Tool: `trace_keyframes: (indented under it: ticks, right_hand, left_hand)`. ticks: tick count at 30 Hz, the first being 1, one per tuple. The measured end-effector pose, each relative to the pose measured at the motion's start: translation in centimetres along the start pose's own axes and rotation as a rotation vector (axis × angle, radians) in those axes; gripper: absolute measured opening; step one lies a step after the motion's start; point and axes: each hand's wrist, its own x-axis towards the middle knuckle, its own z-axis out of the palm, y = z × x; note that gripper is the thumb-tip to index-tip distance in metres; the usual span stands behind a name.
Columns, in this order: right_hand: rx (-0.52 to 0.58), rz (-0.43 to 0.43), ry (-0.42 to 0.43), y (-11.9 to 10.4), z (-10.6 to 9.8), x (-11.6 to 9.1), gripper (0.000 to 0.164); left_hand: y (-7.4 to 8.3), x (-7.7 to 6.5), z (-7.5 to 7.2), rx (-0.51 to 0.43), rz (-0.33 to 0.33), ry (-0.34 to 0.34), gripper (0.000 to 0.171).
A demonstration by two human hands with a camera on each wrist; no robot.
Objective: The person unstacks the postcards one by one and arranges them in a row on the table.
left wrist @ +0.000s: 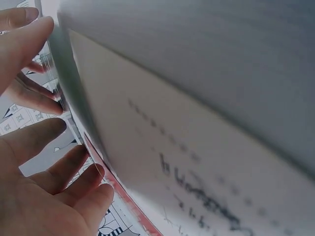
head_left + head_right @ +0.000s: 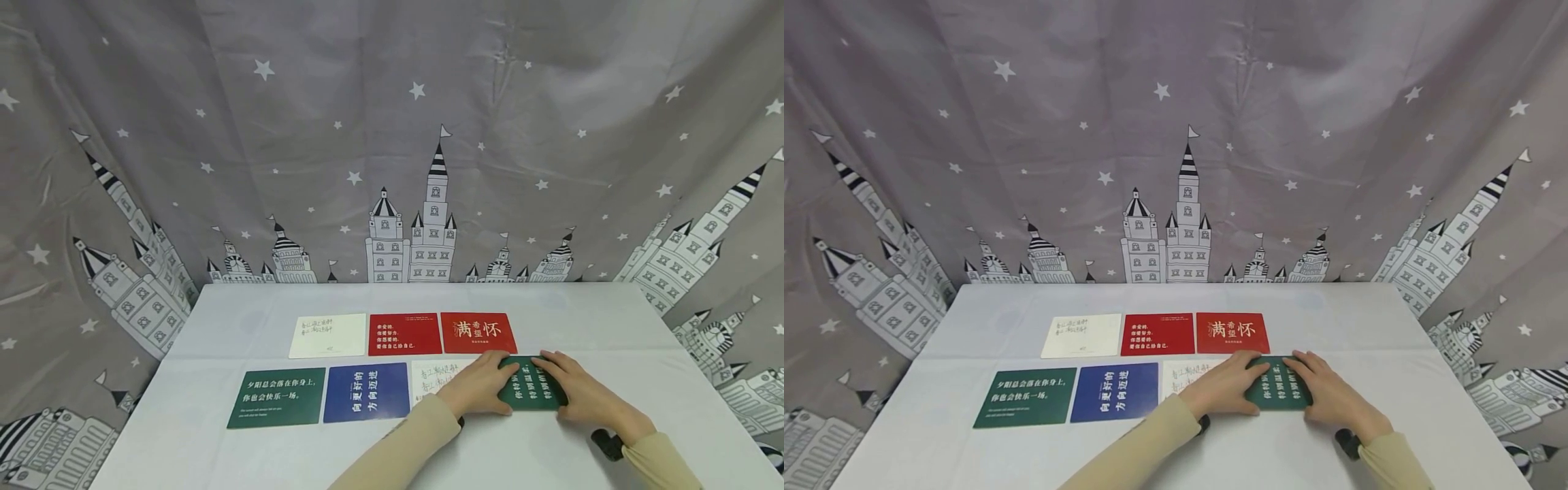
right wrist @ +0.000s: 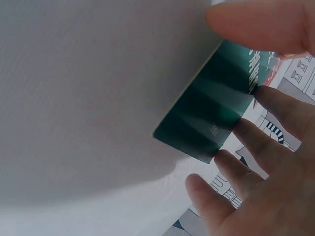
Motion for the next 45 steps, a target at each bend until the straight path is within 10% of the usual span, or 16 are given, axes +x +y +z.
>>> trace_keyframes:
  ticks: [45]
  right_hand:
    - [-0.013,-0.013,-0.029,1.0,-0.4,0.0,0.083]
  left_hand:
    - [1.3,1.0,0.5,0.037,-0.077,-0.011,0.078]
